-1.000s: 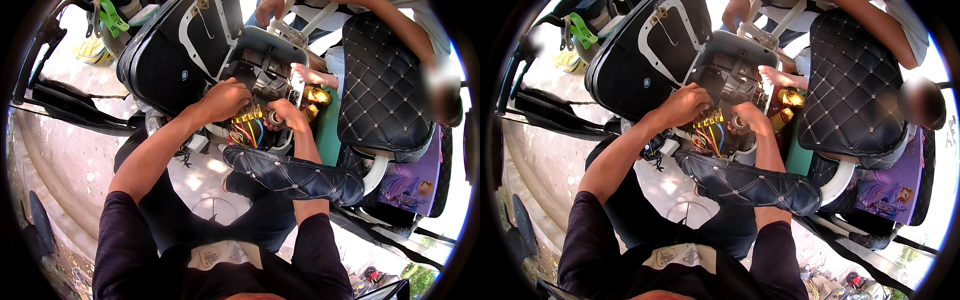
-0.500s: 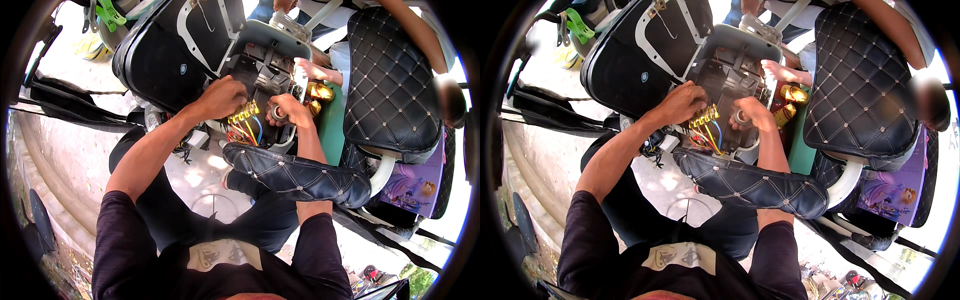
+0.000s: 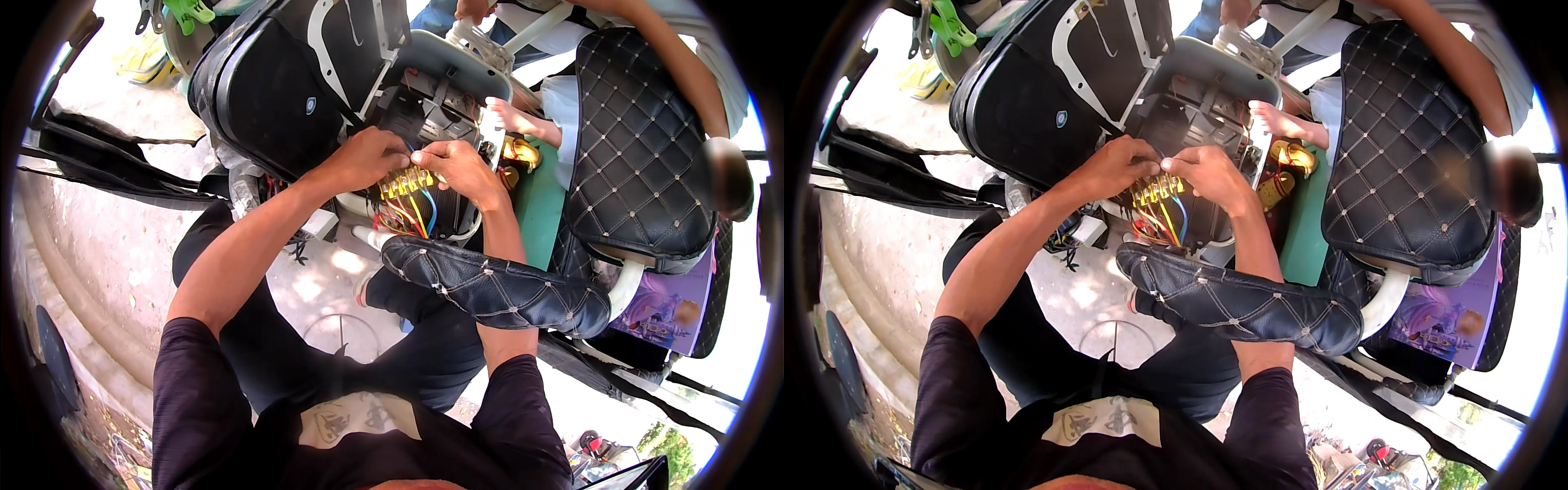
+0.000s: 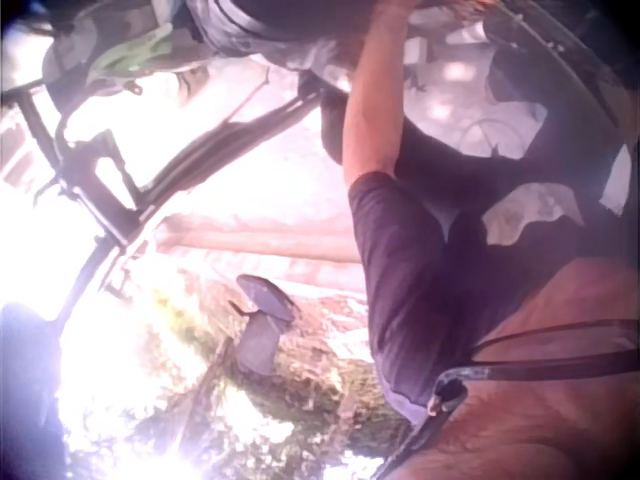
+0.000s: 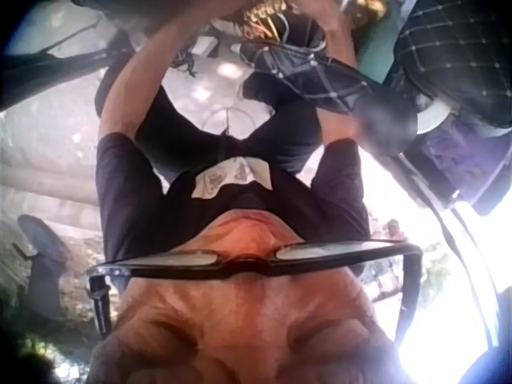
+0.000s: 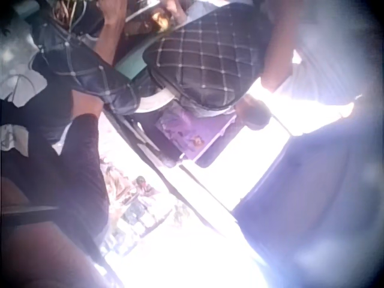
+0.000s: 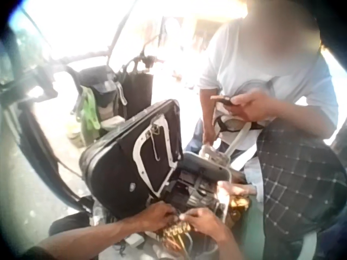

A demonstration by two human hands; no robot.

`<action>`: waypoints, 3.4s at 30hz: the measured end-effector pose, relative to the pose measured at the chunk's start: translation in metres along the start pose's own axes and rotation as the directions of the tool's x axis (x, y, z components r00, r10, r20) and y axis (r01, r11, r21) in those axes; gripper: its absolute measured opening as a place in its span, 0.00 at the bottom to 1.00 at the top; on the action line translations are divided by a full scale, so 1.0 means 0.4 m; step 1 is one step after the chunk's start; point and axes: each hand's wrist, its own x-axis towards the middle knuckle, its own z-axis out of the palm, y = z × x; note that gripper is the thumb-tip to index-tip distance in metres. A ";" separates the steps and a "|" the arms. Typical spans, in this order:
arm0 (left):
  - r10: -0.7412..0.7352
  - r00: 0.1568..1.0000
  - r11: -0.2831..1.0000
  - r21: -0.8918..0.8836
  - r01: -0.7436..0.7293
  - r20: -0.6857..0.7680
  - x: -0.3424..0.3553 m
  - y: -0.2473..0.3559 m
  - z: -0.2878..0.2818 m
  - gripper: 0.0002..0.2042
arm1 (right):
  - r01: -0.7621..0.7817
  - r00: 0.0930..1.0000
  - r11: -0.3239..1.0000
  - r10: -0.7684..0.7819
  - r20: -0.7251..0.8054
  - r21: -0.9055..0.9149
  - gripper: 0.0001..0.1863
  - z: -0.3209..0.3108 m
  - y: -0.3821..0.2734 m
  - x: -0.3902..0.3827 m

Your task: The person works on the electrical components under the seat of a scooter, handling wires and a black electronic module. They connect wires to terminals and adjust the module's position within the compartment.

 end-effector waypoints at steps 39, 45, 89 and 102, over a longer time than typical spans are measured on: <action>-0.066 0.997 0.981 0.186 0.057 0.039 0.044 -0.014 -0.022 0.08 | 0.012 1.000 0.997 -0.013 0.006 0.080 0.22 0.009 0.079 0.024; -0.100 0.993 0.990 0.104 0.092 0.069 0.049 -0.025 -0.024 0.08 | -0.058 0.998 0.998 0.058 0.016 -0.020 0.25 -0.007 0.058 0.013; -0.041 0.984 0.941 0.338 -0.020 0.172 -0.104 0.190 -0.090 0.14 | 0.560 0.827 0.517 -0.299 -0.477 0.647 0.26 -0.038 0.021 -0.073; 0.148 0.924 0.735 0.586 -0.341 0.352 -0.186 0.092 0.005 0.33 | 0.495 0.869 0.509 -0.275 -0.412 0.704 0.18 -0.021 0.003 -0.050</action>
